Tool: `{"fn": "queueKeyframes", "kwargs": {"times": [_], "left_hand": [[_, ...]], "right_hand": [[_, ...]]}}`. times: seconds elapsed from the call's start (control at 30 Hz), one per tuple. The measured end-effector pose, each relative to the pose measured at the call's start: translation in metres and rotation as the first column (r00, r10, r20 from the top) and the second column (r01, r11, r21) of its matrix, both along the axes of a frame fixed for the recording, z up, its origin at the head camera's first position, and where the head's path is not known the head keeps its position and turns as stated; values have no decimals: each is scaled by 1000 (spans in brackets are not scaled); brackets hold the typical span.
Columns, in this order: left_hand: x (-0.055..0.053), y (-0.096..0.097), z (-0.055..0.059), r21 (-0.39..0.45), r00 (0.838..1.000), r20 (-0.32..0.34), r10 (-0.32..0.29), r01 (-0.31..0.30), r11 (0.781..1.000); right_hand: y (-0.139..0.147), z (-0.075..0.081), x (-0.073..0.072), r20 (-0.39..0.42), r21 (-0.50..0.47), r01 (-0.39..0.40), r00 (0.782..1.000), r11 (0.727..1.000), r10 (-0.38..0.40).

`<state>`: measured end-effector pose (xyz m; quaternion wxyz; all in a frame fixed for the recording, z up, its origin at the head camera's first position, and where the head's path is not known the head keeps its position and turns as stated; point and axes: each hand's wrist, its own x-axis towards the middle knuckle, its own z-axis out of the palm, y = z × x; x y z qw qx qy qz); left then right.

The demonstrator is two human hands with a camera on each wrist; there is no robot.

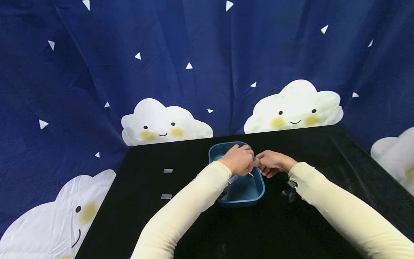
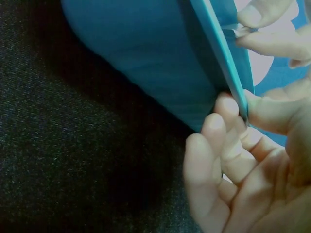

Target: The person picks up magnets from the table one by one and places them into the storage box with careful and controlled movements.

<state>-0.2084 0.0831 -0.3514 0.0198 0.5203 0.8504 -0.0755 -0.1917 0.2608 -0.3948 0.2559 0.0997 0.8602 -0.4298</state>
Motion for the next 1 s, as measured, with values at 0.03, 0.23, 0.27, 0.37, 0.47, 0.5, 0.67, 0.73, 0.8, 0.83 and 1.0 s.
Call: {"fn": "queueKeyframes", "kwargs": {"times": [0.03, 0.23, 0.27, 0.37, 0.47, 0.5, 0.67, 0.73, 0.8, 0.83, 1.0], "left_hand": [[0, 0, -1, -1, 1000, 4, 0, 0, 1000], [-1, 5, -4, -12, 1000, 24, -1, 2, 1000], [-1, 5, -4, -12, 1000, 25, -6, 6, 1000], [-1, 8, -5, -12, 1000, 15, -14, 14, 1000], [0, 10, -4, -9, 1000, 4, -20, 21, 1000], [0, 11, -4, -8, 1000, 4, -21, 21, 1000], [0, 12, -4, -16, 999, 7, -33, 33, 999], [0, 11, -4, -21, 999, 14, -35, 35, 999], [0, 10, -3, -17, 999, 31, -29, 30, 999], [-1, 9, -3, -14, 999, 35, -25, 26, 1000], [-3, 4, 1, 25, 998, 65, -15, 13, 1000]], "right_hand": [[1, 0, 0, 2, 2, 2, 1000, 1000, -2], [4, 3, 1, 7, -6, -10, 1000, 1000, 11], [4, 3, 1, 10, -5, -11, 1000, 1000, 11], [6, 3, 1, 17, -2, -14, 1000, 1000, 14], [6, 2, 1, 18, 3, -17, 1000, 1000, 17], [6, 2, 1, 19, 1, -17, 1000, 1000, 17], [6, 0, 0, 30, -6, -20, 999, 1000, 20], [6, 0, -1, 33, -8, -24, 999, 1000, 24], [5, 1, -1, 34, -8, -26, 999, 1000, 26], [5, 1, -1, 36, -7, -22, 999, 1000, 22], [3, 3, -2, 27, -2, -35, 999, 999, 35]]}}
